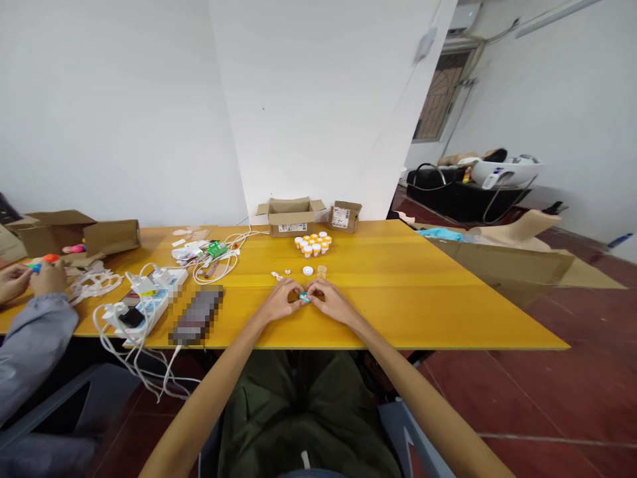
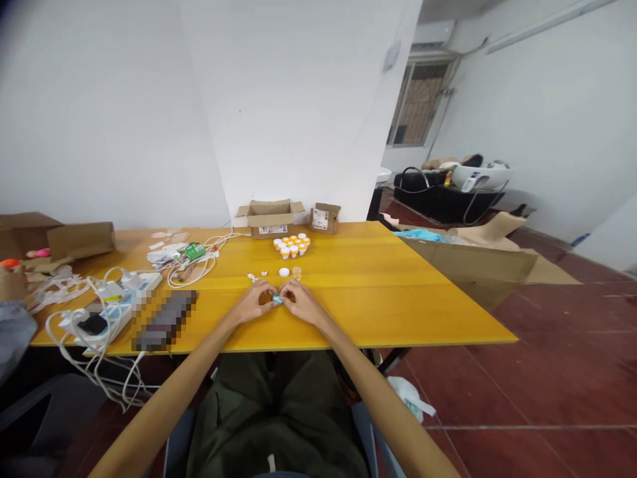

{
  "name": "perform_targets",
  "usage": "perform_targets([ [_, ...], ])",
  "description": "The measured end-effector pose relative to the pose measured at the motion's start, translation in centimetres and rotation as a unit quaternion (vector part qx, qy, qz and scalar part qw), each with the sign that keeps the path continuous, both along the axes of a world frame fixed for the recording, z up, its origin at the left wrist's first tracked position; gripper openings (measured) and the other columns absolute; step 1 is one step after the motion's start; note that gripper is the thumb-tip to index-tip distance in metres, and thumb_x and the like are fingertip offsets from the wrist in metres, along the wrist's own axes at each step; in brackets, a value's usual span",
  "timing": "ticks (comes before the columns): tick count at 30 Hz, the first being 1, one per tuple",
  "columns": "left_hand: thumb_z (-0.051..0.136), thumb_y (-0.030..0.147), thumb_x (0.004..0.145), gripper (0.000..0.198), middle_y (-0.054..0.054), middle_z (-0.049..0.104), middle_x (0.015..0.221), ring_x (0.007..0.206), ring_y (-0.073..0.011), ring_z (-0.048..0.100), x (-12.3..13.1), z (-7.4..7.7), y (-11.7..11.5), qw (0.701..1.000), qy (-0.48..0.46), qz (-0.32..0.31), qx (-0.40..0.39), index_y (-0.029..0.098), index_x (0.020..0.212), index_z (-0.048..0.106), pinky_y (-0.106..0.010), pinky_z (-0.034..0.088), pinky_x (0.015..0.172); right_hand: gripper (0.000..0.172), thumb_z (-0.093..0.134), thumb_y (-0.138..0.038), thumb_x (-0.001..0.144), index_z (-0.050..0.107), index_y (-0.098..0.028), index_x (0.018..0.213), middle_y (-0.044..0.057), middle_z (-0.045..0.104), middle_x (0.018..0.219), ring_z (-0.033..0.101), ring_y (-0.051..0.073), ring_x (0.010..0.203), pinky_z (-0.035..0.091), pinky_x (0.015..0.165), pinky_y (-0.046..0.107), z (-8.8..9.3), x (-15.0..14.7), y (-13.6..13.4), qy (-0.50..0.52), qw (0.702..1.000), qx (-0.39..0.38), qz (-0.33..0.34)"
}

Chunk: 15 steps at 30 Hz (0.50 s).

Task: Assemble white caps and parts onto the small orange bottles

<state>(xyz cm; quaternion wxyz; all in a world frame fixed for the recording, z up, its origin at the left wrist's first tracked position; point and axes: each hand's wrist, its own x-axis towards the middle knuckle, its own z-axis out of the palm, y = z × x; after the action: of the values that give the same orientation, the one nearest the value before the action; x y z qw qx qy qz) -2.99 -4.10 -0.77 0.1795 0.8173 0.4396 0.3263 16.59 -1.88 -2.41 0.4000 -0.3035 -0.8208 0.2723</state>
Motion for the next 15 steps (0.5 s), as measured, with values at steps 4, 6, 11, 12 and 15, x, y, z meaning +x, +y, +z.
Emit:
perform_targets([
  [4,0.066,0.029,0.083,0.01,-0.004,0.065,0.09,0.091,-0.0212,0.06,-0.02,-0.08,0.0,1.0,0.001,0.0,0.001,0.021,0.087,0.063,-0.036,0.048,0.089,0.012,0.058,-0.015,0.084,0.064,-0.023,0.077,0.005,0.065,0.093,0.063,0.02,0.089,0.051,0.085,0.036,0.01,0.02,-0.1,-0.007,1.0,0.002,-0.002],
  [6,0.066,0.032,0.083,0.011,-0.004,0.065,0.09,0.09,-0.0213,0.059,-0.04,-0.1,0.01,1.0,0.004,-0.001,0.0,0.022,0.088,0.063,-0.035,0.048,0.089,0.012,0.059,-0.015,0.084,0.064,-0.023,0.077,0.005,0.065,0.093,0.063,0.02,0.09,0.051,0.085,0.036,-0.02,0.04,-0.09,-0.007,1.0,0.001,-0.004],
  [11,0.066,0.03,0.083,0.01,-0.004,0.065,0.089,0.091,-0.0218,0.059,-0.06,-0.07,-0.05,1.0,0.008,-0.004,0.003,0.022,0.087,0.063,-0.036,0.048,0.09,0.013,0.058,-0.015,0.084,0.065,-0.023,0.077,0.004,0.066,0.093,0.064,0.02,0.09,0.052,0.085,0.036,0.02,0.02,-0.06,-0.007,1.0,0.004,0.0],
  [12,0.066,0.03,0.083,0.009,-0.003,0.065,0.089,0.091,-0.0218,0.06,-0.05,-0.05,-0.07,1.0,0.01,-0.005,0.004,0.022,0.086,0.063,-0.036,0.048,0.09,0.013,0.058,-0.015,0.084,0.065,-0.023,0.077,0.004,0.066,0.093,0.064,0.02,0.09,0.051,0.085,0.036,0.04,0.02,-0.07,-0.007,1.0,0.004,0.001],
  [15,0.066,0.029,0.083,0.007,-0.003,0.065,0.089,0.092,-0.0216,0.06,-0.03,-0.03,-0.14,1.0,0.014,-0.005,0.008,0.023,0.085,0.062,-0.036,0.048,0.09,0.013,0.059,-0.015,0.085,0.065,-0.023,0.077,0.004,0.067,0.093,0.064,0.02,0.09,0.051,0.086,0.036,0.11,0.03,-0.13,-0.007,1.0,0.003,0.006],
])
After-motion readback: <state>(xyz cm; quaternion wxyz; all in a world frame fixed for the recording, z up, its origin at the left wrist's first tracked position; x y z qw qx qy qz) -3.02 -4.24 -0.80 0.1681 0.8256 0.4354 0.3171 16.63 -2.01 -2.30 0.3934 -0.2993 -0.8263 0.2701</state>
